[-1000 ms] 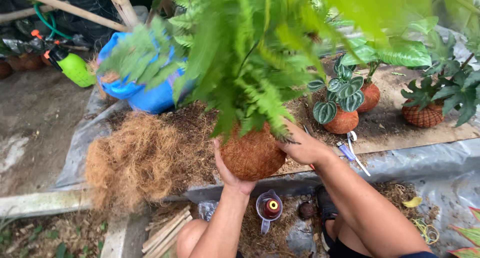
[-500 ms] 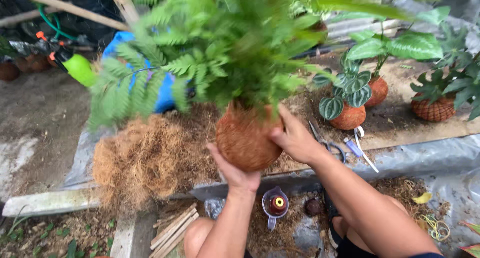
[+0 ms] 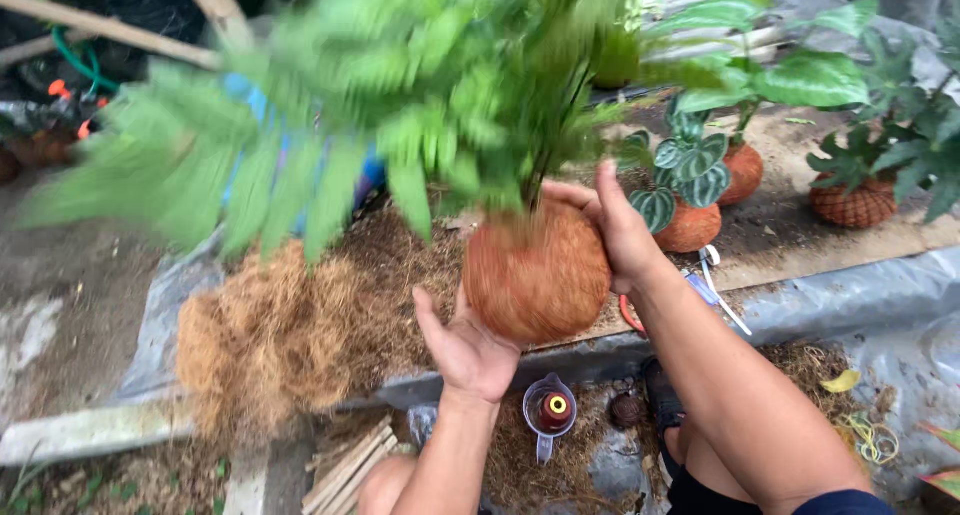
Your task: The person sits on the ground holding a fern whose root ball is covered in coconut fiber. They wrap string around the fibrous ball, rotating the plant as they go to secure the fiber, and press and shape the ball with their hands. Finished fiber-wrapped plant balls line the workbench nearby.
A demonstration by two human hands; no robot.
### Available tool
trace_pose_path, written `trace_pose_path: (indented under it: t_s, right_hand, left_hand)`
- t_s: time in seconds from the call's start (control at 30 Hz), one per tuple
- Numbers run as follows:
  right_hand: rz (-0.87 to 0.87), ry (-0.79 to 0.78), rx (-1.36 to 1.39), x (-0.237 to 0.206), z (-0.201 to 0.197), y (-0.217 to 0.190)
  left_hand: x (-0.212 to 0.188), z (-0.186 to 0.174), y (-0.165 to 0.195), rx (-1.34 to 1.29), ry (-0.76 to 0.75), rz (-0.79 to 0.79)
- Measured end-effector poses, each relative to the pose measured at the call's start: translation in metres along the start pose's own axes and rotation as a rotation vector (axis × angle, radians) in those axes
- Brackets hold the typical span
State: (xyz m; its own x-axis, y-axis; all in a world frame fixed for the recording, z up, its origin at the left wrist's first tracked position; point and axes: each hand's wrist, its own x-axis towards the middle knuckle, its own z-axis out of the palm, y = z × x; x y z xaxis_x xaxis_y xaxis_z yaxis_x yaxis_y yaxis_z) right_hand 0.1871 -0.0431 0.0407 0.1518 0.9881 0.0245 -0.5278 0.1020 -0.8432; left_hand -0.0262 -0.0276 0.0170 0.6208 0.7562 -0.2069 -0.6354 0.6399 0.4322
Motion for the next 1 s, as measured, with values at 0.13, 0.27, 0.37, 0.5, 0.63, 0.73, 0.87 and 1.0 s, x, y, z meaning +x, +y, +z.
trace_pose_path:
  t_s: [0.13, 0.27, 0.37, 0.5, 0.63, 0.73, 0.87, 1.0]
  right_hand:
    - [0.017, 0.012, 0.017, 0.004, -0.004, 0.015]
    - [0.082, 0.02, 0.17, 0.007, -0.008, 0.038]
    - [-0.075, -0.034, 0.322, 0.012, -0.009, 0.044]
    - [-0.135, 0.126, 0.273, 0.009, 0.002, 0.048]
    - [-0.023, 0.148, 0.2, -0.004, 0.026, 0.068]
    - [0.102, 0.199, 0.47, -0.006, 0.036, 0.076]
    - [0.195, 0.195, 0.515, 0.002, 0.027, 0.066]
    - [0.204, 0.057, 0.522, 0.006, -0.003, 0.052]
  left_hand:
    - [0.006, 0.001, -0.01, -0.05, 0.096, -0.015]
    - [0.002, -0.003, -0.019, 0.023, 0.084, 0.064]
    - [0.002, -0.002, -0.015, 0.015, 0.126, 0.119]
    - [0.004, 0.006, -0.004, -0.06, 0.09, 0.164]
    - [0.004, 0.008, -0.006, -0.058, 0.197, 0.219]
    - [0.007, -0.001, -0.019, 0.011, 0.207, 0.285]
    - [0.017, -0.024, -0.033, 0.108, 0.104, 0.286]
    - [0.027, -0.038, -0.011, 0.096, 0.169, 0.192]
